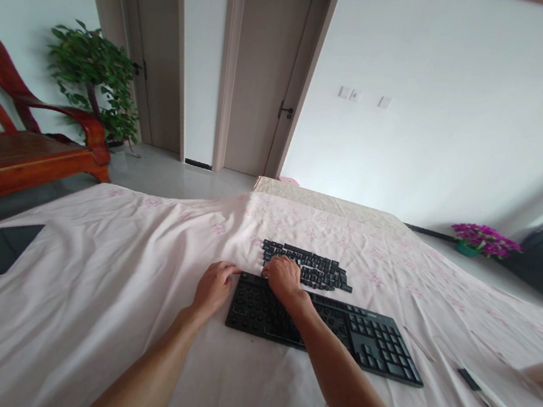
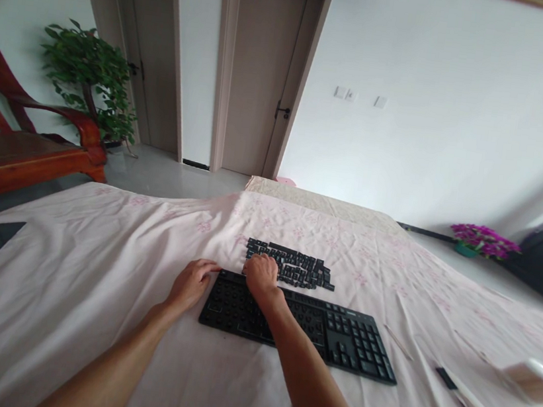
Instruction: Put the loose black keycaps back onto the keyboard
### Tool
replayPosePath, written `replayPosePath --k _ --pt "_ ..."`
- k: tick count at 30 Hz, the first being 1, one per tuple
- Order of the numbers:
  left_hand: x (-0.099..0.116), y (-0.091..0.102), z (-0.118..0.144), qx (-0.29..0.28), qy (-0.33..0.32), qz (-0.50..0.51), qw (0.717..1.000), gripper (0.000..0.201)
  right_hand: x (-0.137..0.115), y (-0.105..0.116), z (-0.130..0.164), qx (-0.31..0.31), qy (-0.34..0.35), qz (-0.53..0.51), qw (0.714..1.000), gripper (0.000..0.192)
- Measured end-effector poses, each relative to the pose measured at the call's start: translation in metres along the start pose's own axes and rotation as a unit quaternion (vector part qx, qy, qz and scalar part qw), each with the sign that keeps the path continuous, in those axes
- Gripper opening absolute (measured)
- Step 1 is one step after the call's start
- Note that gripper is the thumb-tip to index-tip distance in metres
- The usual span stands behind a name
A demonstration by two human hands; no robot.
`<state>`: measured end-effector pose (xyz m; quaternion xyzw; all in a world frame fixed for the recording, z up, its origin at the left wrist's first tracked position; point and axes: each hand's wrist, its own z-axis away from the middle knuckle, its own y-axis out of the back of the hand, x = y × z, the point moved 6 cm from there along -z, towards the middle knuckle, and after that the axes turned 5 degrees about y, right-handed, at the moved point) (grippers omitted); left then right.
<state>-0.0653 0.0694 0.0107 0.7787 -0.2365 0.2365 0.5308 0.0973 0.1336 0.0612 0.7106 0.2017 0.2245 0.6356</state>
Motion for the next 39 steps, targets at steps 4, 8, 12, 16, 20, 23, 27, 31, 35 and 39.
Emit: replayPosePath --k 4,8,12,16,20,23,27,31,35,39 --pt "0.001 0.001 0.001 0.001 0.002 0.001 1.0 0.043 -0.006 0.002 -0.001 -0.016 0.012 0.011 1.0 0.024" --pt "0.002 0.002 0.001 -0.002 0.004 0.002 1.0 0.044 -0.008 0.004 0.001 -0.035 0.005 0.013 0.999 0.027" --pt "0.003 0.003 0.001 -0.001 0.003 0.001 1.0 0.044 -0.006 0.003 0.003 -0.045 -0.004 0.013 0.999 0.028" --pt "0.003 0.003 0.0 -0.002 0.006 0.001 1.0 0.043 -0.004 0.002 0.005 -0.052 0.007 0.01 0.999 0.029" --pt "0.002 0.002 0.0 -0.006 0.006 0.0 1.0 0.044 -0.003 0.003 0.006 -0.058 0.024 0.005 0.998 0.027" --pt "0.003 0.002 0.0 -0.006 0.005 -0.001 1.0 0.044 -0.005 0.005 0.003 -0.061 0.036 0.003 0.997 0.026" --pt "0.003 0.003 0.0 -0.009 0.01 -0.005 1.0 0.044 -0.008 0.007 0.001 -0.068 0.036 0.001 0.997 0.027" --pt "0.003 0.002 0.0 -0.012 0.008 -0.006 1.0 0.043 -0.003 0.014 0.005 -0.05 0.005 -0.025 0.998 0.026" --pt "0.003 0.002 0.0 -0.01 -0.001 -0.001 1.0 0.042 -0.003 0.019 0.017 -0.015 -0.023 -0.071 0.997 0.025" --pt "0.003 0.002 0.0 -0.011 -0.001 0.002 1.0 0.041 -0.014 0.018 0.024 -0.011 -0.011 -0.074 0.997 0.022"
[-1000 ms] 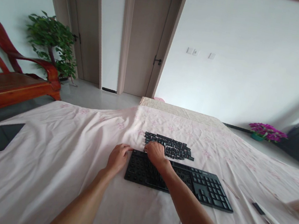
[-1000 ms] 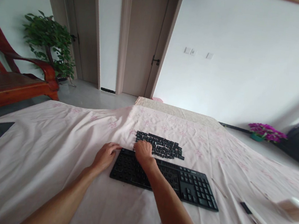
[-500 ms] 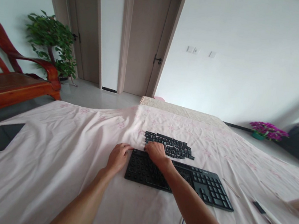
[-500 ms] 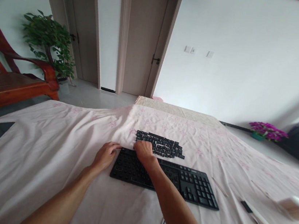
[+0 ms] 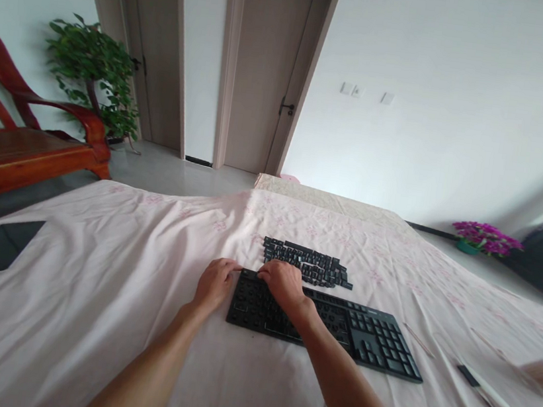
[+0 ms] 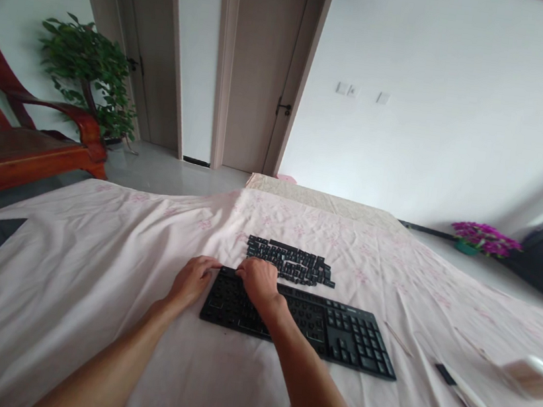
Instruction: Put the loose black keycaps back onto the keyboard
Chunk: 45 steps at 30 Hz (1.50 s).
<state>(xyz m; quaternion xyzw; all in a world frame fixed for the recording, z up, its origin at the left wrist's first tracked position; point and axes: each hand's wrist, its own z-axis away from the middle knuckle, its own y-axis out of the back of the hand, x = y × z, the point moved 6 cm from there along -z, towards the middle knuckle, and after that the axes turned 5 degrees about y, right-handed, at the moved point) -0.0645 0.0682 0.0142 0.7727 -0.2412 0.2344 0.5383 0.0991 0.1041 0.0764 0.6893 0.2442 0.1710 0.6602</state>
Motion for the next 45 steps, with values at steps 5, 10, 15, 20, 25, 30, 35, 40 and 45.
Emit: replayPosePath --k 5,10,15,20,25,30,35,40,45 --pt "0.0 0.001 0.001 -0.001 0.004 0.001 1.0 0.042 -0.009 -0.002 -0.001 -0.009 0.001 0.033 0.999 0.02" --pt "-0.001 0.0 0.0 -0.001 0.007 0.005 1.0 0.044 -0.015 0.002 -0.006 -0.027 0.01 0.068 0.997 0.019" --pt "-0.001 0.001 0.001 0.004 0.007 0.001 1.0 0.045 -0.03 0.003 -0.014 -0.05 0.033 0.115 0.992 0.02" --pt "-0.002 -0.001 0.0 0.006 0.004 -0.002 1.0 0.045 -0.041 0.001 -0.009 -0.049 0.039 0.132 0.989 0.028" --pt "-0.004 -0.002 0.0 0.005 0.003 -0.001 1.0 0.044 -0.045 0.0 0.006 -0.047 0.049 0.133 0.989 0.028" --pt "-0.003 -0.002 0.0 0.01 -0.002 0.001 1.0 0.043 -0.051 -0.001 0.014 -0.029 0.043 0.132 0.99 0.028" --pt "-0.001 0.0 0.002 0.014 -0.01 0.003 1.0 0.044 -0.05 -0.008 0.022 0.001 0.029 0.132 0.991 0.027" --pt "0.0 0.001 0.003 0.018 -0.02 0.0 1.0 0.044 -0.045 -0.011 0.03 0.03 0.033 0.126 0.991 0.027" --pt "0.003 0.0 0.004 0.016 -0.024 -0.006 1.0 0.045 -0.047 -0.014 0.033 0.036 0.058 0.136 0.988 0.03"
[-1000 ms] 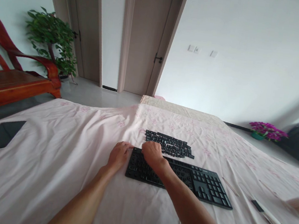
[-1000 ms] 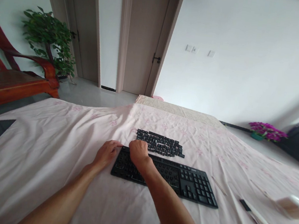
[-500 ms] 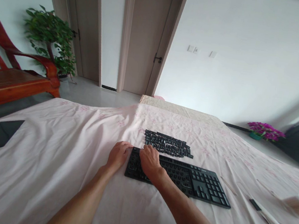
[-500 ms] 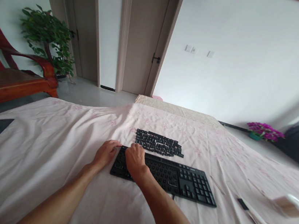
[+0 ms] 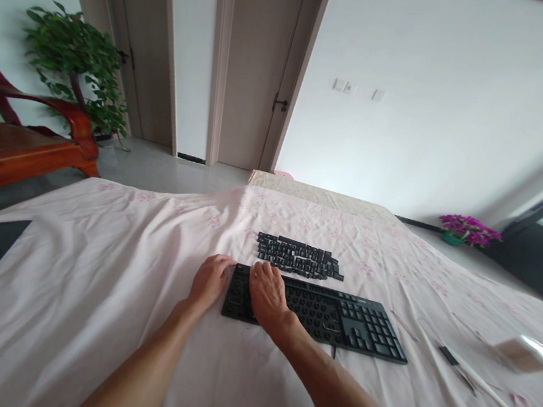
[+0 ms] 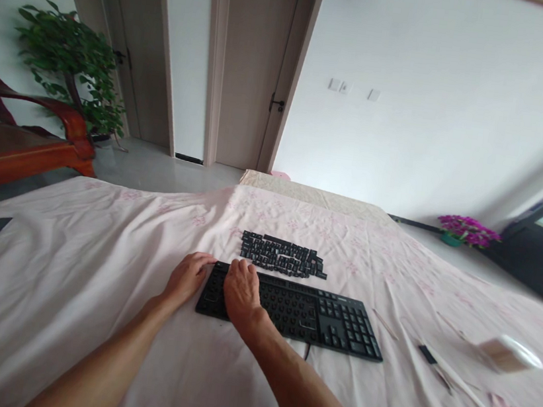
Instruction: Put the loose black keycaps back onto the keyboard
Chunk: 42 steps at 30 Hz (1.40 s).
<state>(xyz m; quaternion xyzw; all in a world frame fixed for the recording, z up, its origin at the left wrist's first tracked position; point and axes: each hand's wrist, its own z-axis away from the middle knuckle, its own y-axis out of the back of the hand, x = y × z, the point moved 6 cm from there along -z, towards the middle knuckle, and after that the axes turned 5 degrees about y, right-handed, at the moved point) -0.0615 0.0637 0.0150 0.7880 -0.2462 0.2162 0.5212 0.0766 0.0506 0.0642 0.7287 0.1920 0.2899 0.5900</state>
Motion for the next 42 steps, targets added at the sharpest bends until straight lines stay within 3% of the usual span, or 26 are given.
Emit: replayPosePath --k 11,16,31,42 --pt "-0.004 -0.004 0.0 0.003 0.001 0.012 1.0 0.046 0.044 -0.014 0.001 0.045 -0.053 -0.215 0.974 0.027" --pt "-0.005 -0.004 -0.001 0.001 0.001 0.016 1.0 0.046 0.043 -0.013 -0.006 0.073 -0.073 -0.201 0.974 0.022" --pt "-0.005 -0.003 -0.001 -0.003 0.004 0.019 1.0 0.044 0.034 -0.011 -0.015 0.039 -0.05 -0.105 0.992 0.026" --pt "-0.004 -0.002 -0.002 -0.003 0.004 0.019 1.0 0.044 0.036 -0.018 -0.012 0.058 -0.074 -0.16 0.983 0.025"
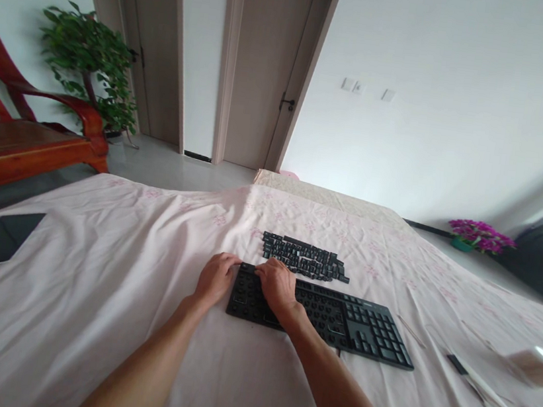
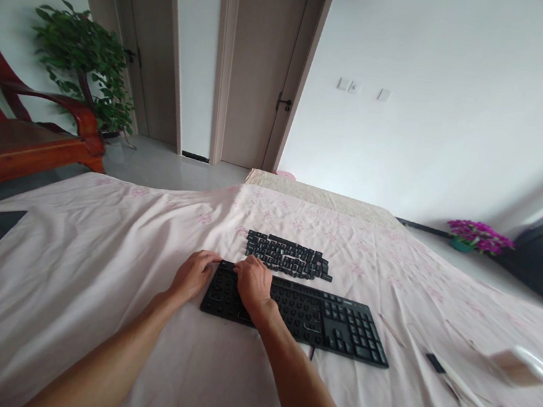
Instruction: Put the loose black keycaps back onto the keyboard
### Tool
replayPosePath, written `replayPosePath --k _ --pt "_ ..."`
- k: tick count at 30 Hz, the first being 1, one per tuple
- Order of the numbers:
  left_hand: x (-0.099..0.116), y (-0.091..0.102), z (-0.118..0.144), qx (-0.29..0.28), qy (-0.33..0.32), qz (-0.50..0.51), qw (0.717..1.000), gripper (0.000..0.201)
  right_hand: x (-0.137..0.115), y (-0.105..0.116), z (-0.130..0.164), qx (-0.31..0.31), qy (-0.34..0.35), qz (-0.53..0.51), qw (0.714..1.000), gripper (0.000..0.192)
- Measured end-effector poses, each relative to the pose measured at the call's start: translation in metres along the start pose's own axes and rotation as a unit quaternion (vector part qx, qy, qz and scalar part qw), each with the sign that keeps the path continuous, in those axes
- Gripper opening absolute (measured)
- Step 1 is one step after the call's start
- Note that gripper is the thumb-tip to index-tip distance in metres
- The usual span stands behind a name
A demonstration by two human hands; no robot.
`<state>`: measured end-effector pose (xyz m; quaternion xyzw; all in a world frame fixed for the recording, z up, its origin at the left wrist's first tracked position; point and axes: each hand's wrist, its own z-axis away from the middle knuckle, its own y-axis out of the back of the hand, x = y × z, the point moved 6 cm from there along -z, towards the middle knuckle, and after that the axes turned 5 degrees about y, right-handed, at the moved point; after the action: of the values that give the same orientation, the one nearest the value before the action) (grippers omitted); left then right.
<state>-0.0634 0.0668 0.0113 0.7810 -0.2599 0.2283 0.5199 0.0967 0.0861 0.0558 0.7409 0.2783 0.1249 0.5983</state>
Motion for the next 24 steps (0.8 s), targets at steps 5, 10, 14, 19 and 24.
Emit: replayPosePath --k 5,10,14,19,24 --pt "0.0002 -0.0004 0.0007 -0.001 0.001 -0.001 1.0 0.044 -0.0015 0.0013 0.0001 0.003 0.004 0.016 1.0 0.025" --pt "0.0003 -0.0005 0.0009 -0.002 0.002 -0.005 1.0 0.045 -0.0015 0.0039 -0.0014 -0.007 0.003 0.037 0.999 0.026" --pt "0.0013 0.0002 0.0006 -0.004 0.0 -0.005 1.0 0.046 0.0032 0.0062 0.0008 0.007 -0.012 0.021 1.0 0.023" --pt "0.0011 0.0004 0.0004 -0.002 0.004 -0.005 1.0 0.044 0.0036 0.0044 0.0049 0.018 -0.016 0.008 1.0 0.021" --pt "0.0012 -0.0001 0.0004 -0.003 0.002 -0.003 1.0 0.044 -0.0012 0.0045 0.002 0.008 -0.003 0.026 1.0 0.024"
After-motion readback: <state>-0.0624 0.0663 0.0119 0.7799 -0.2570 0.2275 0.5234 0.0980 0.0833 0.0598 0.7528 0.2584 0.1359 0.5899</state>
